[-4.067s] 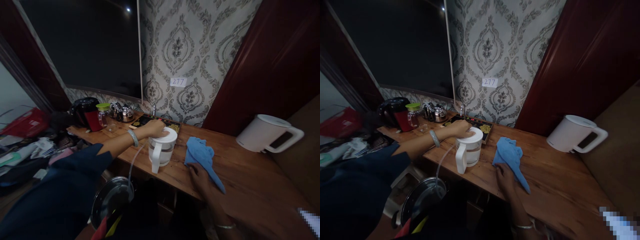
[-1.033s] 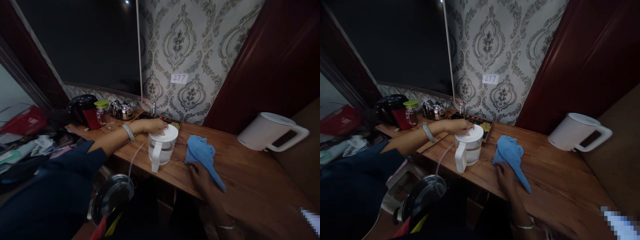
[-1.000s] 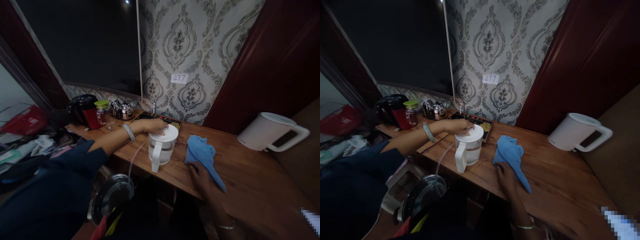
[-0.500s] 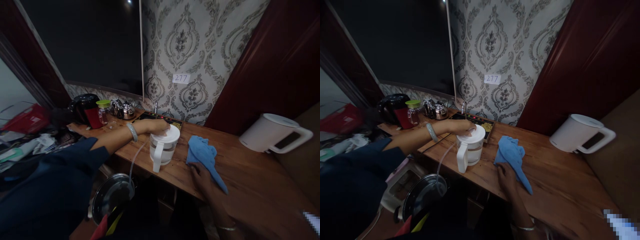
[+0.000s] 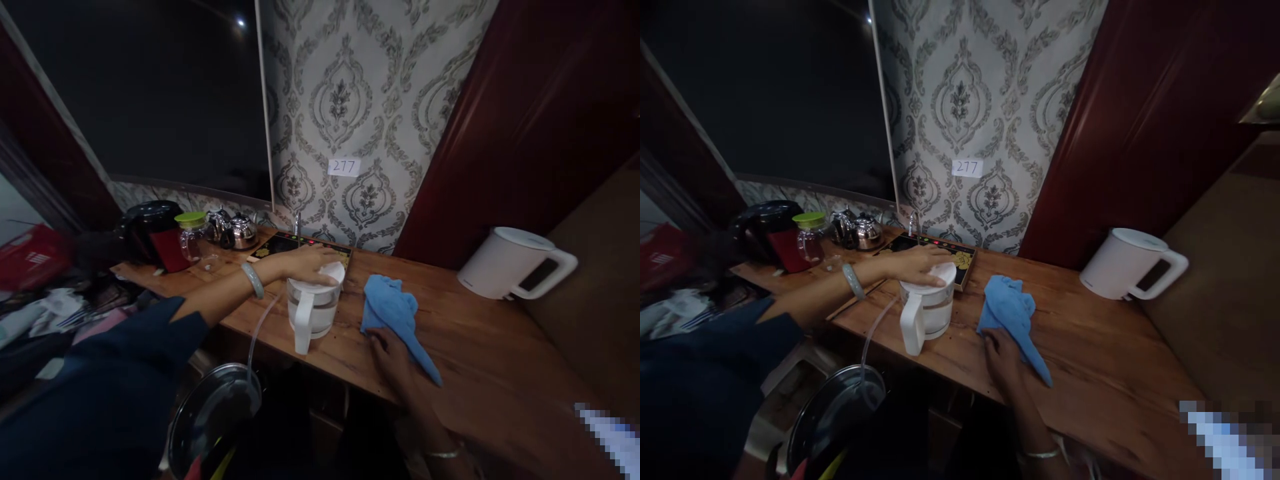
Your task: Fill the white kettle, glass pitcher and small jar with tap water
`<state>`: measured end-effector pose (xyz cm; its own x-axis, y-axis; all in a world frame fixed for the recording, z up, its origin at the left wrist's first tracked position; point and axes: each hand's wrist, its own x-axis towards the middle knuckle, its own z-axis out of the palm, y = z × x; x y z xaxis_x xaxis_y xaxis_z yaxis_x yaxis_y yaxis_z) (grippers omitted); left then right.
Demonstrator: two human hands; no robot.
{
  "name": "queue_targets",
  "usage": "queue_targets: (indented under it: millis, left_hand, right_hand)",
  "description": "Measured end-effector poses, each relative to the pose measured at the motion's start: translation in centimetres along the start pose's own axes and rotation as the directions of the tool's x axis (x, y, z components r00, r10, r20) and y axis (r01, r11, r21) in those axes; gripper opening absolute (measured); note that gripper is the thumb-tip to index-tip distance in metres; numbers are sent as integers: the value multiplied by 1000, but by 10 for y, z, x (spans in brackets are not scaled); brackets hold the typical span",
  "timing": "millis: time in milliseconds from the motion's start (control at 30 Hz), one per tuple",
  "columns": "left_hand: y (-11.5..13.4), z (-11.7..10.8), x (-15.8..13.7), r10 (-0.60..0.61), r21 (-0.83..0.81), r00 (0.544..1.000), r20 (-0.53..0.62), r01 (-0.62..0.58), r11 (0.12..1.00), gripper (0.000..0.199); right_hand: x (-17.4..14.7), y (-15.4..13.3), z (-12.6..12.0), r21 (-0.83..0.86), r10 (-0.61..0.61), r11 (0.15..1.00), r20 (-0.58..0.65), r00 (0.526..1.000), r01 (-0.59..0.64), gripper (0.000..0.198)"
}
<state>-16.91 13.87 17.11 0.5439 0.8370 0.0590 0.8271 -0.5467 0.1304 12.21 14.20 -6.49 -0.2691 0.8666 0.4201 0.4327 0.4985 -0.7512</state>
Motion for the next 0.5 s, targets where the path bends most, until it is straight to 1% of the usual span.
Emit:
queue_targets:
  millis: [100, 167, 300, 433, 500]
  left_hand:
    - [-2, 11, 8, 31, -50, 998, 59, -28, 998, 67]
    - [-2, 13, 11, 40, -81, 997, 66, -35, 996, 66]
    - [2, 10, 12, -1, -108, 998, 59, 7, 994, 70]
    - [10, 4, 13, -49, -90, 994, 100, 58, 994, 67]
    - [12, 2, 14, -70, -80, 991, 115, 80, 994, 69]
  right_hand:
    - [-1, 1, 0, 1, 3, 1000, -2, 1000, -3, 34]
    - [-1, 0, 0, 2, 8, 1000, 0, 1000, -8, 34]
    - [-2, -1, -1, 6, 20, 1000, 4, 1000, -20, 34]
    - [-2, -2, -1, 11, 31, 999, 5, 999, -31, 34]
    - [-1, -3, -1, 16, 34, 999, 1, 999, -34, 33]
